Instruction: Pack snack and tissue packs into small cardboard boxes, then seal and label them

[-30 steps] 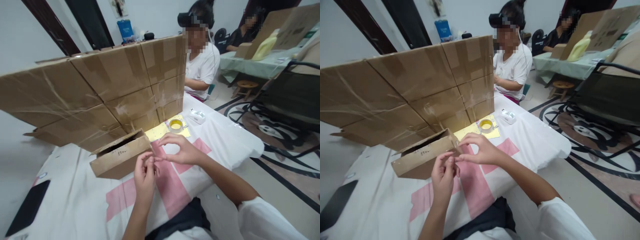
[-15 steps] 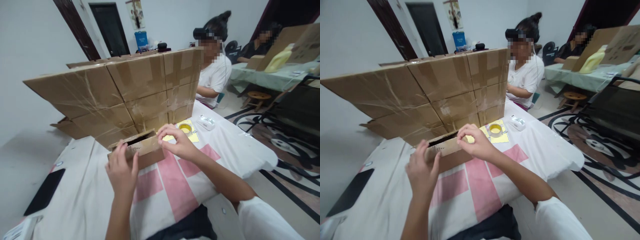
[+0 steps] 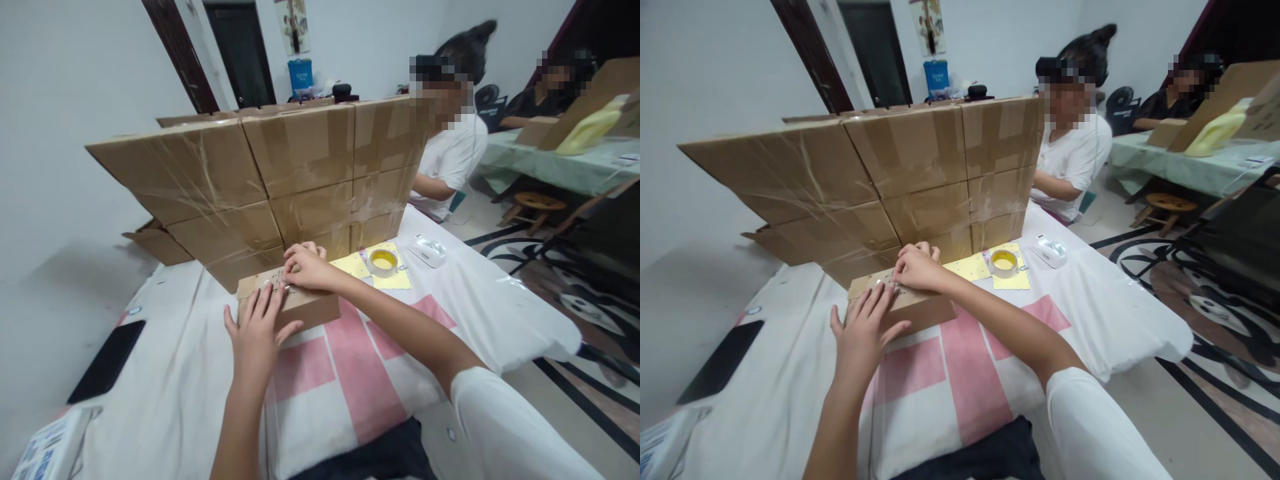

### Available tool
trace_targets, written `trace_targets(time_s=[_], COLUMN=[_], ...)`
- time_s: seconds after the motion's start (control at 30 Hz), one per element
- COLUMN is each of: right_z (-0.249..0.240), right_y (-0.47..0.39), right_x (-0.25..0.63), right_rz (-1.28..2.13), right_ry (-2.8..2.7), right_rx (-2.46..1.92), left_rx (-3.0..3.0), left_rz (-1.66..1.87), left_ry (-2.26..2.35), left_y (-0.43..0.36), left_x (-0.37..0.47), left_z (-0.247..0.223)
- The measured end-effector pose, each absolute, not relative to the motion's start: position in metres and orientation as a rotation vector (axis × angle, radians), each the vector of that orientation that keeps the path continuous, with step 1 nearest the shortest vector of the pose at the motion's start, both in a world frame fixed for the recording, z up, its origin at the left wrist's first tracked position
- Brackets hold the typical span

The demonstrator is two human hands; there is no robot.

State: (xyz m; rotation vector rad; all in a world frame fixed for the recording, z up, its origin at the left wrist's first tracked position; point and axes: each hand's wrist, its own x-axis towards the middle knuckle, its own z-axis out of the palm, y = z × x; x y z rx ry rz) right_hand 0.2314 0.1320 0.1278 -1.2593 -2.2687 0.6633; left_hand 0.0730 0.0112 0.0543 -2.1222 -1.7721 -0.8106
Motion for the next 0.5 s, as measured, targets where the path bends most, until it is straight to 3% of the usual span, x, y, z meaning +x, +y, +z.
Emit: trace_targets(time_s=[0.4, 0.5], right_z=[0.126, 0.121], right_y=[0.137, 0.147], right_x=[0.234, 0.260], right_rz=[0.374, 0.503], right_ry=[-2.163, -2.083], right_rx=[-1.404, -1.359], left_rx=[-2.078, -2.073], left_rz=[-0.907, -0.943], left_ry=[-1.734, -1.724], left_y=[0.012, 0.009], left_x=[0.080, 0.081], left_z=[0.050, 0.051])
